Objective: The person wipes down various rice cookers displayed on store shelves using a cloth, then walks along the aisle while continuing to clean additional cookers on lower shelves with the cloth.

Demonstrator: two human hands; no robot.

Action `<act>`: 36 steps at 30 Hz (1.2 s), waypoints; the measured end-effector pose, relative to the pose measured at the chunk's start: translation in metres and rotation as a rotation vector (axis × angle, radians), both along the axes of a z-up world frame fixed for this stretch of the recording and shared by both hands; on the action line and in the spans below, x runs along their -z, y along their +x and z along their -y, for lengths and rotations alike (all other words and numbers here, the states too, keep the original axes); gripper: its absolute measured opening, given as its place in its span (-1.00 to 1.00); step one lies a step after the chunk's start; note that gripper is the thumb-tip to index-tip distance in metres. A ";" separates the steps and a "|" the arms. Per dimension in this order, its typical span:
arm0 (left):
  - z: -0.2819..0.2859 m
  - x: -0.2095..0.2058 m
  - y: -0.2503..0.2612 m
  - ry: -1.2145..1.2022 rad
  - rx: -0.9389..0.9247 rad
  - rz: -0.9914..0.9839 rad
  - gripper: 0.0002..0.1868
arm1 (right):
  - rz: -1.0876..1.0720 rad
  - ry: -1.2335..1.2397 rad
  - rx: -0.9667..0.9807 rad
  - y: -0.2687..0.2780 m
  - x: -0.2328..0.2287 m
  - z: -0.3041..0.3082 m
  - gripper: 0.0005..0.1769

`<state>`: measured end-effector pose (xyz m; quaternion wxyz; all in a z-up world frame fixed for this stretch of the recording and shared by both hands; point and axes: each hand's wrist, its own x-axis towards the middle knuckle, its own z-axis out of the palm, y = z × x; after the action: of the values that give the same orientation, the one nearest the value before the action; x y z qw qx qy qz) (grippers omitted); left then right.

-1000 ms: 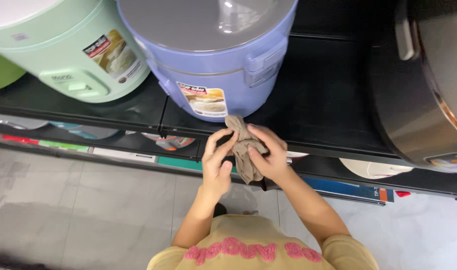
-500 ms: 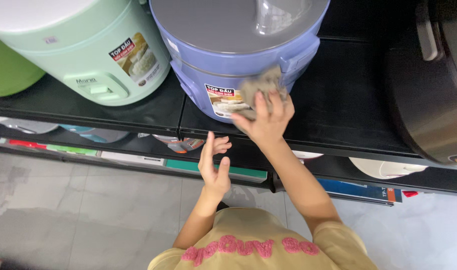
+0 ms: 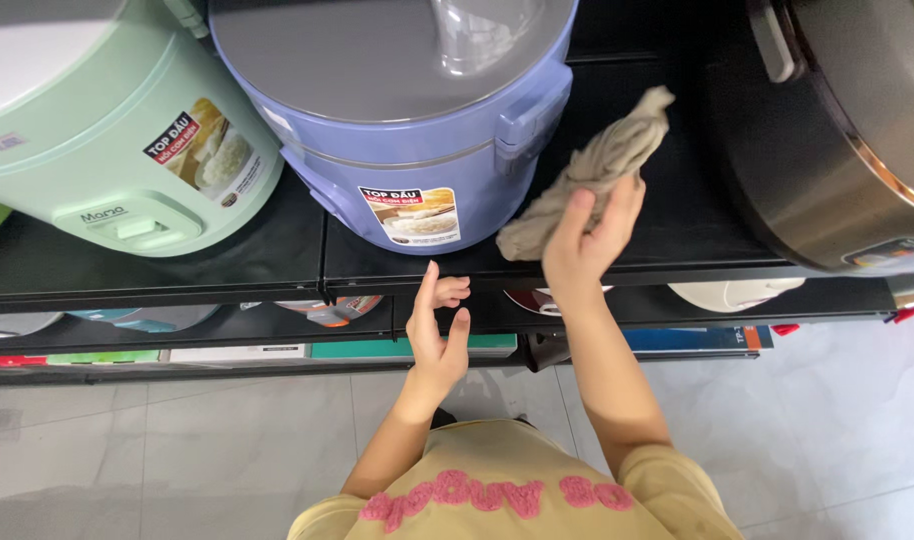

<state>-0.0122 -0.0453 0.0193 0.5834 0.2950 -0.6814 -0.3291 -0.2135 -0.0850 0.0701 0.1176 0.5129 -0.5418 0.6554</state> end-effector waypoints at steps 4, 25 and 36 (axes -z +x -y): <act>-0.002 0.005 0.002 -0.001 0.001 0.009 -0.31 | -0.210 0.058 0.060 0.022 0.013 0.019 -0.58; -0.004 0.024 0.006 0.065 -0.045 -0.010 -0.54 | -0.077 0.172 -0.178 0.022 0.046 0.025 -0.89; -0.009 0.003 0.009 0.027 -0.069 0.057 -0.72 | 0.355 -0.116 -0.251 -0.065 0.023 0.125 -0.46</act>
<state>-0.0036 -0.0361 0.0161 0.5707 0.3353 -0.6829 -0.3093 -0.2787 -0.2097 0.0468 -0.0326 0.4453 -0.4474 0.7749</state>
